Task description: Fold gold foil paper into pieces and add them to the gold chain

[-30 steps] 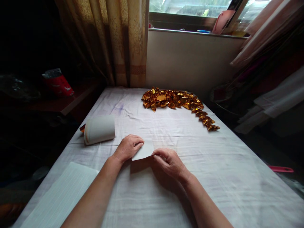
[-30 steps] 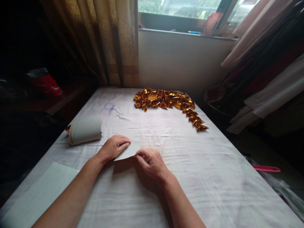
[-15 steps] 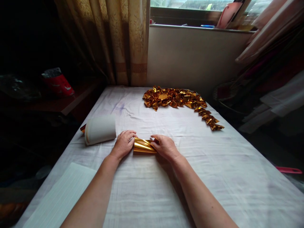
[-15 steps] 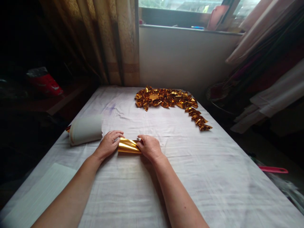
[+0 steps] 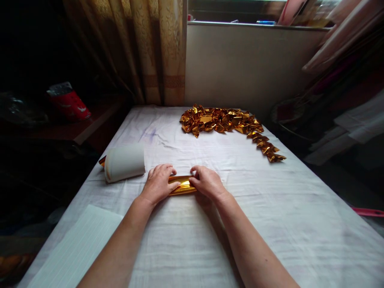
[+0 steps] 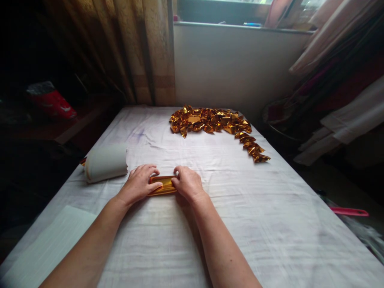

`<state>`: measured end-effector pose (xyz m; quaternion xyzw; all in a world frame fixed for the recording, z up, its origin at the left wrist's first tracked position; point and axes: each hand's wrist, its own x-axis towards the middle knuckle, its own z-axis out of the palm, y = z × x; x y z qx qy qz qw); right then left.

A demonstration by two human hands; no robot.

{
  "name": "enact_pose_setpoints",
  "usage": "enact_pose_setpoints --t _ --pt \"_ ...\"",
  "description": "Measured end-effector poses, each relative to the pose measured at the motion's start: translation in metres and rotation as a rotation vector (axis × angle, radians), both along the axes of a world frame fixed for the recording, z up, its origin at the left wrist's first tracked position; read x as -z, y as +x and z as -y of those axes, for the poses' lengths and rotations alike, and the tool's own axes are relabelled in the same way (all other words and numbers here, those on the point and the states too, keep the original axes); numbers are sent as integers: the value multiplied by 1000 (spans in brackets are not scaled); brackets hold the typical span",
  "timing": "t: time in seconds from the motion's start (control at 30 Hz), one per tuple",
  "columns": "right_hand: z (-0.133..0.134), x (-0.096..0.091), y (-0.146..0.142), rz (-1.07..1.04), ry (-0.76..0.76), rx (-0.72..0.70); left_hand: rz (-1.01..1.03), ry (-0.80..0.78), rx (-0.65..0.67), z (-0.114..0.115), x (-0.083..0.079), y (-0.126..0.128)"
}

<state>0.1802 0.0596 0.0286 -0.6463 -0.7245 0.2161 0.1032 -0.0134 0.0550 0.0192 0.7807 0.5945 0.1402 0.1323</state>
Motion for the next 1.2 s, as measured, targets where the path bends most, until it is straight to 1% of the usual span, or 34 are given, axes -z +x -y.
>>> enact_pose_setpoints --t 0.13,0.23,0.37,0.43,0.5,0.57,0.67,0.73,0.87,0.97,1.1,1.2 --pt "1 -2 0 38 3 -23 28 -22 6 -1 2 0" --pt "0 -2 0 42 10 -32 76 -18 49 -3 5 0" --pt "-3 1 6 -68 34 -27 169 -8 147 -5 5 -1" --pt "-4 3 11 -147 8 -24 207 -38 170 -5 2 0" --pt "-6 5 15 -237 -50 -26 251 -69 148 -5 0 0" --pt "-8 8 18 -360 -101 -24 307 -91 93 -5 -2 -1" --pt "-11 12 22 -545 -126 -23 381 -125 11 -6 -1 -2" --pt "-12 14 24 -610 -135 -41 408 -139 -32 -7 -1 -3" --pt "-14 16 27 -647 -136 -70 448 -138 -94 -8 -3 -4" --pt "-14 16 27 -664 -139 -80 517 -151 -107 -8 -4 -3" --pt "-14 16 27 -696 -152 -77 644 -169 -130 -9 -1 -2" --pt "-14 16 27 -702 -157 -66 682 -173 -146 -10 2 -2"
